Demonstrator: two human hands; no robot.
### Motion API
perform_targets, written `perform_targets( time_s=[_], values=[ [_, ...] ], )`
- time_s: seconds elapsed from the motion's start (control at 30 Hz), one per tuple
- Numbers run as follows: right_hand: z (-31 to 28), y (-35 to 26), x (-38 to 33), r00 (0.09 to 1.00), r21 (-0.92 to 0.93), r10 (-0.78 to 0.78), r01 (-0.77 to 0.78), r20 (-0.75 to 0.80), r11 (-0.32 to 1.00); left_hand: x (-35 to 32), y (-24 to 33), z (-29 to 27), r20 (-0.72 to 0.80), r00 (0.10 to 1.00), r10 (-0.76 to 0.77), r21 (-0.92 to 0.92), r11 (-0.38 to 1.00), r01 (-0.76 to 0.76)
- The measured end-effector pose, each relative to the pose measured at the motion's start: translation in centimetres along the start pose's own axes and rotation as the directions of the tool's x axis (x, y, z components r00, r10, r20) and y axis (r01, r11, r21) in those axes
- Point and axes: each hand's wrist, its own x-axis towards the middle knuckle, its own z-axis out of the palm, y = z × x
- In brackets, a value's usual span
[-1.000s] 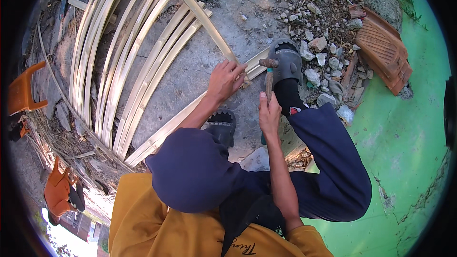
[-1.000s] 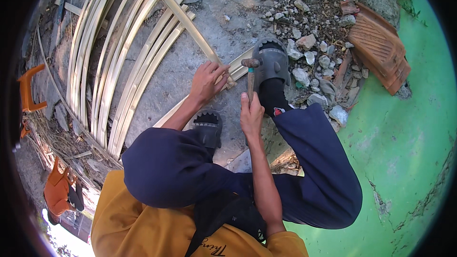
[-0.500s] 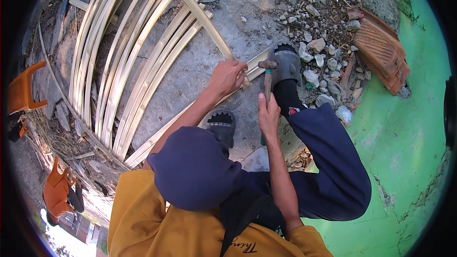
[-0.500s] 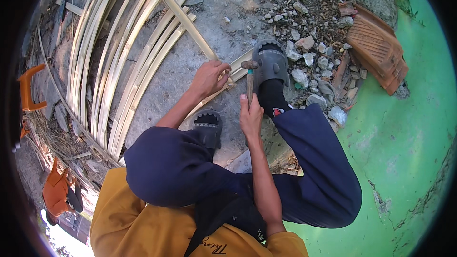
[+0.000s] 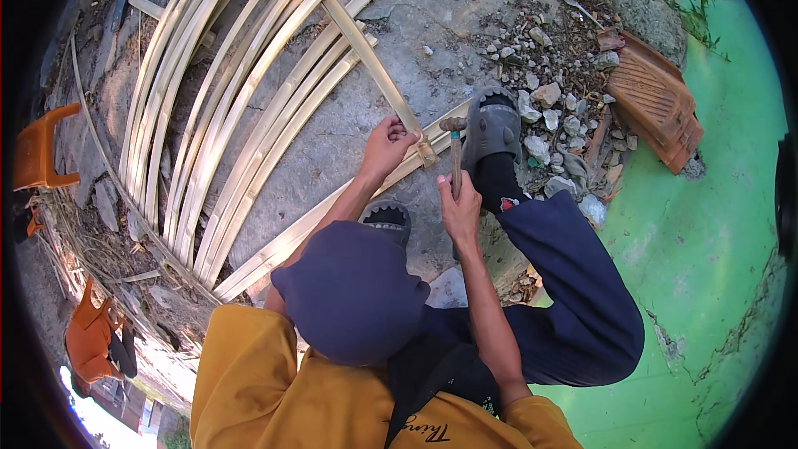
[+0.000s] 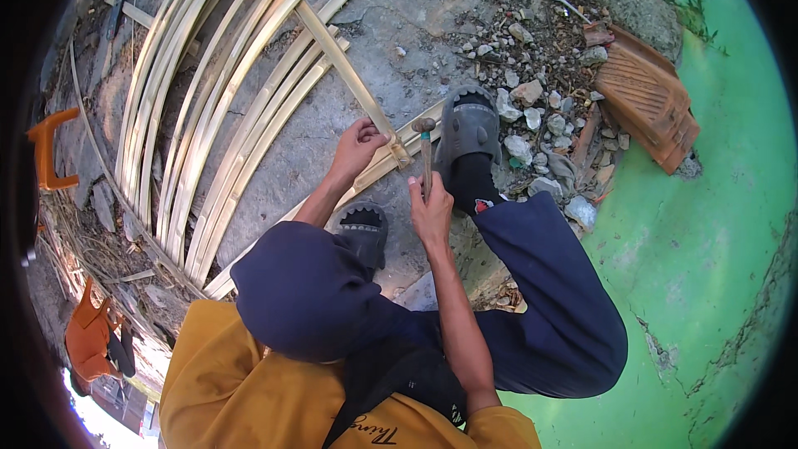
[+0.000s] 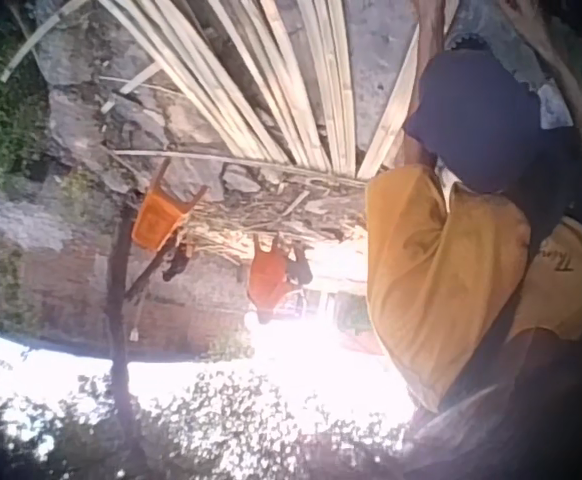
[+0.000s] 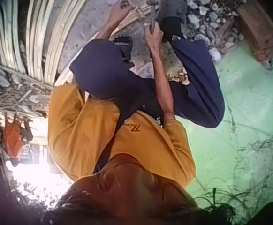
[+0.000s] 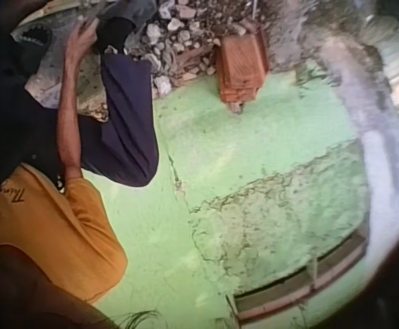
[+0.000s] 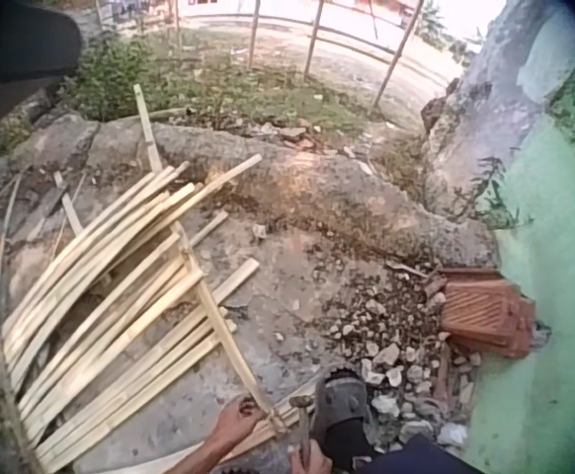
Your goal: The person constructs a lattice by placing thin bamboo strips across each other and securing the junctions using a hammer and small nails.
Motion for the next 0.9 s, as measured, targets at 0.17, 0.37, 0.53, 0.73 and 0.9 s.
perform_targets(
  time_s=[0.17,0.37,0.53,0.73,0.9],
  values=[
    [-0.3,-0.1,0.4,0.998,0.019,0.053,-0.054,0.029,0.998,0.8,-0.6,0.8,0.08,0.993,-0.082,-0.298,0.949,0.102],
    [0.0,-0.9,2.0,0.999,0.003,0.001,-0.001,-0.035,1.0,0.8,-2.0,1.6,0.032,0.999,0.01,-0.279,0.96,-0.001],
    [0.3,0.1,4.0,0.966,-0.08,-0.207,0.197,-0.154,0.977,0.6,-2.5,3.4,-0.019,0.986,0.165,-0.285,0.944,-0.163],
    [2.5,-1.0,4.7,1.0,-0.035,-0.004,0.004,-0.003,0.999,1.3,-5.2,2.8,-0.11,0.95,0.291,-0.185,0.934,-0.307],
    [2.8,0.5,5.4,0.984,-0.105,-0.162,0.155,-0.067,0.982,1.0,-4.3,3.5,-0.136,0.945,0.298,-0.13,0.94,-0.316]
  ],
)
